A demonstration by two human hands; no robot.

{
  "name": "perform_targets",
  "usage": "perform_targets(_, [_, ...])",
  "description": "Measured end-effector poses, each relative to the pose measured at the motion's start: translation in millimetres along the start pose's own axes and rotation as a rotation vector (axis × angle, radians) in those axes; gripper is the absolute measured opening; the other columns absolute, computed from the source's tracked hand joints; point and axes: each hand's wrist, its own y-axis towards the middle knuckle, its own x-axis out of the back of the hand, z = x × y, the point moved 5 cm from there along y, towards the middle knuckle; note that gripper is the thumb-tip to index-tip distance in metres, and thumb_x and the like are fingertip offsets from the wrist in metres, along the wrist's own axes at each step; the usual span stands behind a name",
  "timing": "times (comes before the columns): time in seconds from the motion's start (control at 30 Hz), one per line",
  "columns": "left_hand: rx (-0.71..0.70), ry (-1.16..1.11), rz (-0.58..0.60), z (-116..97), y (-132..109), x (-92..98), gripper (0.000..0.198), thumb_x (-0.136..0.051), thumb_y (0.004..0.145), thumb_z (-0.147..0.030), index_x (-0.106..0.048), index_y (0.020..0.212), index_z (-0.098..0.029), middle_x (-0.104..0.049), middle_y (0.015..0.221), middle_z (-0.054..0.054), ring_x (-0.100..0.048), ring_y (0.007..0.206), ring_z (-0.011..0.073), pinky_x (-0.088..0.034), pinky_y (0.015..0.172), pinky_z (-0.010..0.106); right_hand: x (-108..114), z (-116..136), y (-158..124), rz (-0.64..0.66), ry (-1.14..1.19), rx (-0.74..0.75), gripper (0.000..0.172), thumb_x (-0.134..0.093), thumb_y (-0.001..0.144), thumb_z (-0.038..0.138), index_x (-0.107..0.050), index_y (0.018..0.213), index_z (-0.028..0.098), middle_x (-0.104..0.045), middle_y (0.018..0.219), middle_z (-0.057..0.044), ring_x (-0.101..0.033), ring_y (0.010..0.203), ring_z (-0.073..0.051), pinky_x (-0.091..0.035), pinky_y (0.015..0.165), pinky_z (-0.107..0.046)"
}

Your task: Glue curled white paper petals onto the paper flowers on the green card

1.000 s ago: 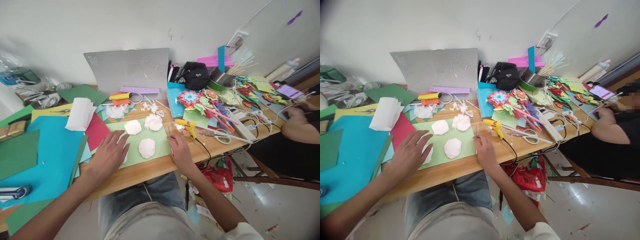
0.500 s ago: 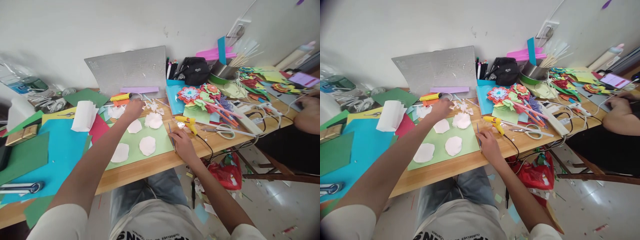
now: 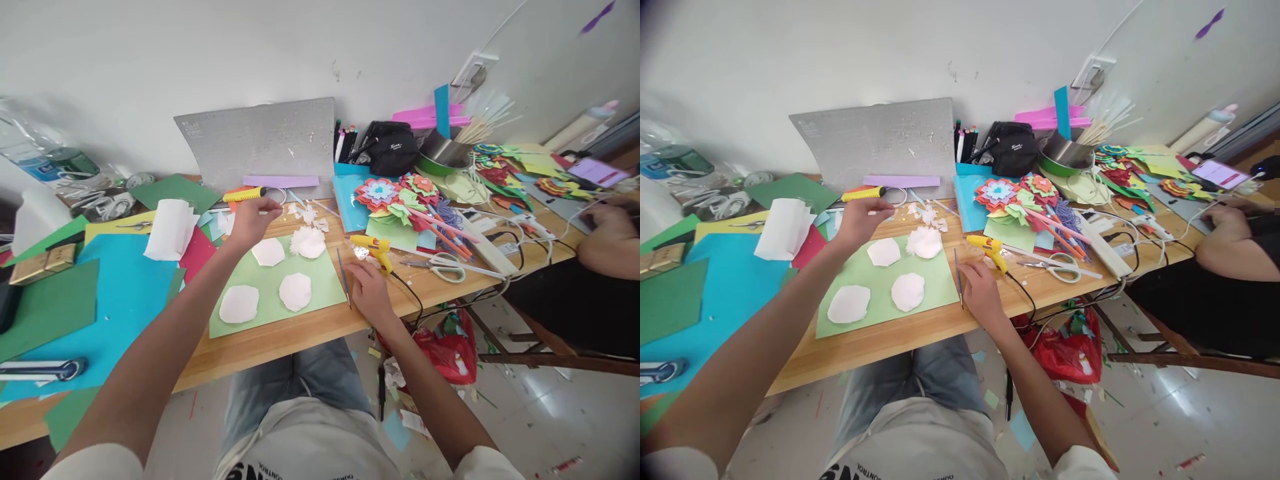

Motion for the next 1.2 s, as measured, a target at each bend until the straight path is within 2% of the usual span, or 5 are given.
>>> perform_targets(0.13, [0.347, -0.577, 0.142, -1, -47, -4.9, 0.029, -0.082, 0.068, -0.037, -0.072, 0.085, -0.016, -0.072, 0.100, 0.008, -0.066, 0.094, 0.0204, -0.051, 0.092, 0.039, 16, 30, 22, -0.091, 0.080, -0.048, 0.030, -0.046, 0.090, 0.013, -0.069, 0.109, 0.021, -0.069, 0.106, -0.011, -0.063, 0.102, -0.024, -0.052, 0.093, -0.043])
perform_targets(0.3, [0.505, -0.904, 0.239, -7, -87, -18.3, 0.027, -0.084, 0.067, -0.033, -0.068, 0.081, -0.016, -0.070, 0.114, 0.010, -0.068, 0.104, 0.0247, -0.050, 0.099, 0.044, -1, 69, 62, 0.026, 0.464, -0.245, 0.019, -0.056, 0.089, 0.028, -0.071, 0.099, 0.021, -0.074, 0.093, -0.005, -0.068, 0.083, -0.018, -0.056, 0.072, -0.030])
perform_targets(0.5, [0.461, -0.929, 0.163, -5, -105, -25.3, 0.025, -0.083, 0.068, -0.034, -0.071, 0.082, -0.017, -0.069, 0.119, 0.010, -0.063, 0.112, 0.0236, -0.048, 0.102, 0.043, -36, 85, 77, 0.167, 0.651, -0.450, 0.024, -0.067, 0.082, 0.041, -0.074, 0.085, 0.018, -0.074, 0.084, -0.005, -0.065, 0.073, -0.016, -0.051, 0.063, -0.025])
perform_targets(0.93, [0.450, -0.856, 0.134, 2, -120, -34.7, 0.048, -0.083, 0.069, -0.039, -0.068, 0.111, -0.022, -0.072, 0.096, 0.004, -0.066, 0.092, 0.0184, -0.053, 0.090, 0.037, -53, 81, 60, 0.084, 0.706, -0.493, 0.029, -0.061, 0.087, 0.044, -0.074, 0.086, 0.018, -0.072, 0.084, -0.005, -0.064, 0.077, -0.016, -0.051, 0.062, -0.025])
perform_targets(1.2, [0.559, -0.899, 0.220, 1, -128, -41.6, 0.035, -0.083, 0.068, -0.042, -0.073, 0.090, -0.017, -0.070, 0.087, 0.005, -0.066, 0.083, 0.0172, -0.055, 0.084, 0.036, -60, 80, 51, -0.014, 0.770, -0.531, 0.030, -0.060, 0.088, 0.046, -0.075, 0.090, 0.020, -0.072, 0.088, -0.005, -0.064, 0.077, -0.016, -0.052, 0.063, -0.026])
